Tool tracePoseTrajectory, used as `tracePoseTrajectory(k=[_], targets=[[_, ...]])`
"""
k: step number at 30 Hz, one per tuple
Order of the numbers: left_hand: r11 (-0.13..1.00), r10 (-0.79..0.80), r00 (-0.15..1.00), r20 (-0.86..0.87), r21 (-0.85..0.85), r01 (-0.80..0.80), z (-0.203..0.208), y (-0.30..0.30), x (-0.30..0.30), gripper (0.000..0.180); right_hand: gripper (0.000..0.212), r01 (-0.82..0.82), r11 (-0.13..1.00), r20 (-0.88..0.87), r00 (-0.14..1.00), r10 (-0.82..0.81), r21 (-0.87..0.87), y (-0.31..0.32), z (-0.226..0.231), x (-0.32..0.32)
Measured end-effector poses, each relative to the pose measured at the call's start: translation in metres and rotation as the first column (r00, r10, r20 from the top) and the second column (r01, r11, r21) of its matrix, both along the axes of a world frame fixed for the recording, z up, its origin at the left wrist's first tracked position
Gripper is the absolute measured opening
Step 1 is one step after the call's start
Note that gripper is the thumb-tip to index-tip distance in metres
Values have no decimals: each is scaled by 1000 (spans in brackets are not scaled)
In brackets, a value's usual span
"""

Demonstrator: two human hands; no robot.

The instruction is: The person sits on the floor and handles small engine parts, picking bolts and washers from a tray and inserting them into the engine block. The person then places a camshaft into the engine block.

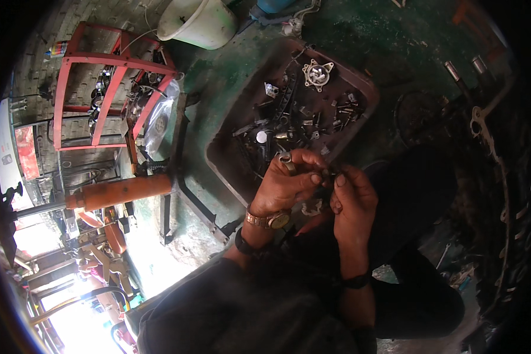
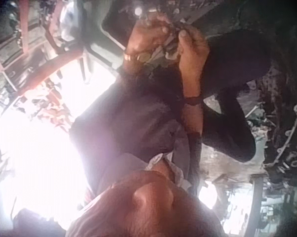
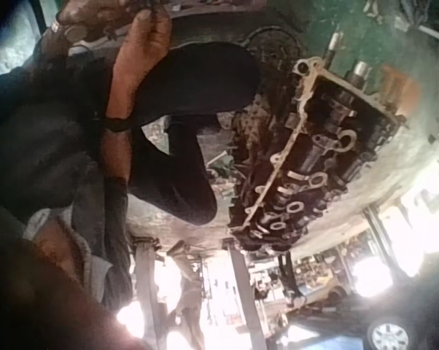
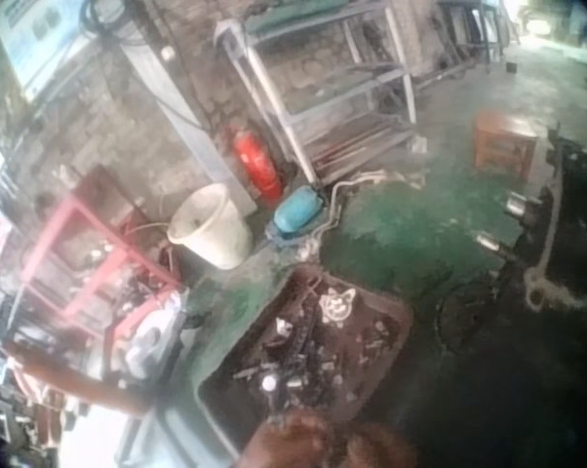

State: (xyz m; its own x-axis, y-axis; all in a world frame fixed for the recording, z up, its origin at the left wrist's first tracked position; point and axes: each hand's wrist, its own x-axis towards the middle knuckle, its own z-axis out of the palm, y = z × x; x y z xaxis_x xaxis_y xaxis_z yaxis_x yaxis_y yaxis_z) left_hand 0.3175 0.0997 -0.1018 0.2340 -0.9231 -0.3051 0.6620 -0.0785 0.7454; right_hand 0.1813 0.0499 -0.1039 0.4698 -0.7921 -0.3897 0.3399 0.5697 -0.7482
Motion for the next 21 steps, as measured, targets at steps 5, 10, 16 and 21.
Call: tracePoseTrajectory(k=[5, 10, 16, 21], targets=[[1000, 8, 1000, -8, -5, -8, 1, 0, -1, 25, 19, 19, 1000, 33, 999, -19, -13, 2, -2, 0], [1000, -7, 998, -56, -29, 6, 2, -1, 0, 24, 20, 66, 998, 67, 996, -67, 14, 3, -3, 0], [998, 50, 999, -6, -45, -50, -2, -3, -1, 21, 21, 61, 998, 39, 997, -61, -3, 3, 2, 0], [996, 84, 995, -45, 13, -84, -8, -3, 3, 18, 21, 48, 998, -38, 998, -49, -26, 3, 2, 2]])
